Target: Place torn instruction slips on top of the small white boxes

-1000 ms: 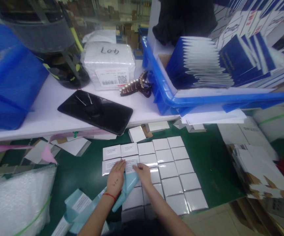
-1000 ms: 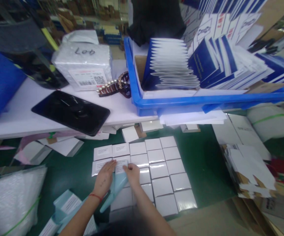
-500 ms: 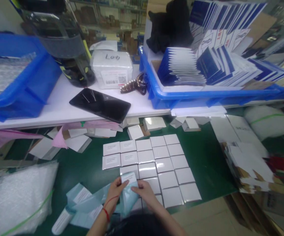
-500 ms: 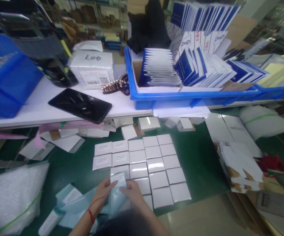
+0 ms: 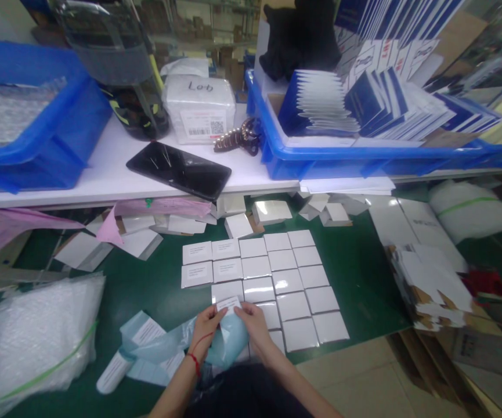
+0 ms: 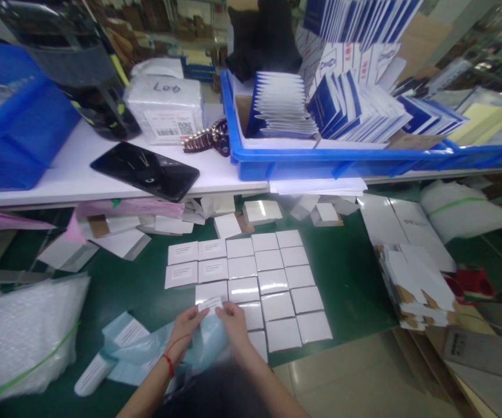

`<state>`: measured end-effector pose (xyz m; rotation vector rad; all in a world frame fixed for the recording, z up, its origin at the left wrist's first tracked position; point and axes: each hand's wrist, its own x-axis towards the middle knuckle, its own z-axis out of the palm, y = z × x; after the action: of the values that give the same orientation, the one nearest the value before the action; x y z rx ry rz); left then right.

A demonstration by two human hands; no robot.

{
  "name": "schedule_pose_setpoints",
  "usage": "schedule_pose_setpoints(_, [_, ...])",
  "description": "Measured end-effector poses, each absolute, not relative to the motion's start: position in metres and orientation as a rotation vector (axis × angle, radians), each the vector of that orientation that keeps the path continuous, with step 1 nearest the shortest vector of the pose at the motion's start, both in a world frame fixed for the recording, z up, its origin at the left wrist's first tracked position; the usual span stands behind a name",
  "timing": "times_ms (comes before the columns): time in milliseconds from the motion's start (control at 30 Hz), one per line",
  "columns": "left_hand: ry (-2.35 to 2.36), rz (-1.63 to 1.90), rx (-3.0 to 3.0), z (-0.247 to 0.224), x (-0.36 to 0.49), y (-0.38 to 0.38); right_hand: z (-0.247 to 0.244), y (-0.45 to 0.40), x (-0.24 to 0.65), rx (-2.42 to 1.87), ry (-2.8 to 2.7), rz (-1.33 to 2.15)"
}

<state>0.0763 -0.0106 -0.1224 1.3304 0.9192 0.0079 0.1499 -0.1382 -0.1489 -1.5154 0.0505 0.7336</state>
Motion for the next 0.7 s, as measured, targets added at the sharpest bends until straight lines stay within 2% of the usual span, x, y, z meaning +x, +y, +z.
schedule_pose_setpoints(167, [0.974, 0.111, 1.495, -0.132, 0.087, 0.001, -0.161, -0.127, 0.156, -1.605, 0.100, 0.640])
schedule_pose_setpoints(333, [0.984, 0.331, 1.746, -0.120, 0.084, 0.008, -0.172, -0.115, 0.160, -1.722, 0.126, 0.556])
schedule_pose_setpoints(533, [0.406, 0.301, 2.311, -0.115, 0.078, -0.005, -0.172, -0.106, 0.165, -1.870, 0.066, 0.525])
schedule_pose_setpoints(700, [0.212, 0.147, 2.450, -0.129, 0.083, -0.012, -0.170, -0.107, 0.166, -1.938, 0.007, 0.482])
